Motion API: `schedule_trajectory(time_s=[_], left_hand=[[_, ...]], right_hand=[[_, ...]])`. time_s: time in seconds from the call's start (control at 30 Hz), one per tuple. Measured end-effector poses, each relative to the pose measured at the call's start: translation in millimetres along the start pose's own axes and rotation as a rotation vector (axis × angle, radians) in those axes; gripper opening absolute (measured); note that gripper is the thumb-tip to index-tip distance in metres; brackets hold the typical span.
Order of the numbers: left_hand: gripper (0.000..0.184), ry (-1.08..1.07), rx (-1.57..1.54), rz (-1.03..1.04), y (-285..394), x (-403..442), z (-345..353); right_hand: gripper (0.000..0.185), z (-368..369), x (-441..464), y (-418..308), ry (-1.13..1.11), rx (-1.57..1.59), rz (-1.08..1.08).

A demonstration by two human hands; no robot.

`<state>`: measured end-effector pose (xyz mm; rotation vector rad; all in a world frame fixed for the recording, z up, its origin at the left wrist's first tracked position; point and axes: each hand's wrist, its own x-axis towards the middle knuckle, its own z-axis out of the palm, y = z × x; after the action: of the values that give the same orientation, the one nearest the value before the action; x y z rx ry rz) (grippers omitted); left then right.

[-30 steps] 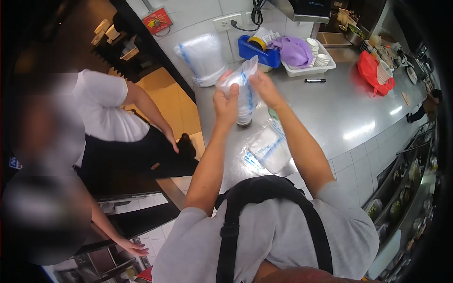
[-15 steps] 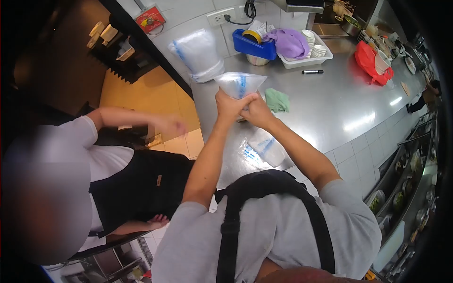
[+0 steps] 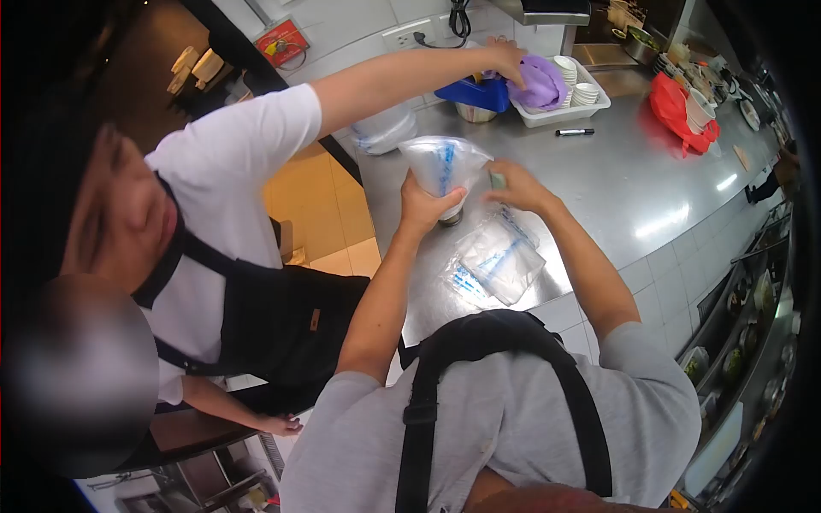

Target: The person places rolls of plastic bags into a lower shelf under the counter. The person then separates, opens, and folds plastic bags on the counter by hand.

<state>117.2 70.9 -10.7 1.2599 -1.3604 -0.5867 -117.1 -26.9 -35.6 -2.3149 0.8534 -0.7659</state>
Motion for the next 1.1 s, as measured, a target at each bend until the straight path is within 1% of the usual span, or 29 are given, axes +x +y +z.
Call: schedule_trajectory(time_s=[0.03,0.13,0.23,0.27,0.3,0.33,0.4,0.43,0.47,0.5,0.57,0.63,0.67,0.7,0.73,0.83,0.87,0.93,1.03,1.1], left_hand=[[0.068,0.024,0.015,-0.014,1,-3,2],[0.073,0.091,0.102,-0.008,-3,-9,14],[0.074,0.152,0.146,-0.018,-11,-3,27],[0.074,0.165,0.146,-0.028,-15,1,32],[0.074,0.172,0.143,0.015,-14,6,36],[0.074,0.177,0.140,0.047,-8,10,37],[0.075,0.153,0.130,0.049,-9,17,38],[0.076,0.135,0.112,0.013,-19,12,42],[0.077,0.170,0.145,0.058,-21,5,40],[0.078,0.207,0.176,0.108,-23,0,40],[0.076,0.285,0.246,0.091,-39,-17,40],[0.070,0.350,0.329,-0.047,-73,-59,36],[0.064,0.192,0.250,-0.188,-66,-76,28],[0.060,0.037,0.168,-0.328,-57,-92,18],[0.055,-0.114,0.083,-0.467,-50,-105,13],[0.046,-0.234,0.007,-0.441,-43,-128,13],[0.046,-0.287,0.047,-0.414,-41,-130,10],[0.048,-0.387,0.130,-0.351,-25,-126,3],[0.049,-0.453,0.252,-0.070,-3,-123,4],[0.042,-0.421,0.349,-0.016,12,-117,18]], right_hand=[[0.045,8,-10,31,0.065,-0.317,0.143],[0.036,33,-37,56,-0.058,-0.581,0.407],[0.022,49,-33,65,-0.093,-0.592,0.383],[0.021,52,-33,71,-0.075,-0.597,0.336],[0.021,58,-34,85,-0.058,-0.601,0.290],[0.020,59,-37,88,-0.050,-0.600,0.249],[0.018,55,-40,86,-0.017,-0.433,0.411],[0.017,51,-59,81,0.112,-0.446,0.283],[0.017,40,-62,70,0.258,-0.457,0.134],[0.017,28,-70,50,0.270,-0.371,0.140],[0.019,2,-86,4,0.307,-0.201,0.143],[0.020,-4,-115,-22,0.147,-0.030,0.294],[0.020,-1,-132,-34,0.066,0.063,0.375],[0.017,8,-147,-41,-0.006,0.069,0.381],[0.014,20,-160,-47,-0.029,0.036,0.337],[0.011,52,-186,-46,-0.061,-0.098,0.257],[0.010,58,-189,-43,-0.064,-0.149,0.238],[0.011,59,-186,-43,-0.021,-0.077,0.277],[0.012,52,-181,-46,0.028,0.011,0.327],[0.013,45,-177,-46,0.032,0.062,0.346]])
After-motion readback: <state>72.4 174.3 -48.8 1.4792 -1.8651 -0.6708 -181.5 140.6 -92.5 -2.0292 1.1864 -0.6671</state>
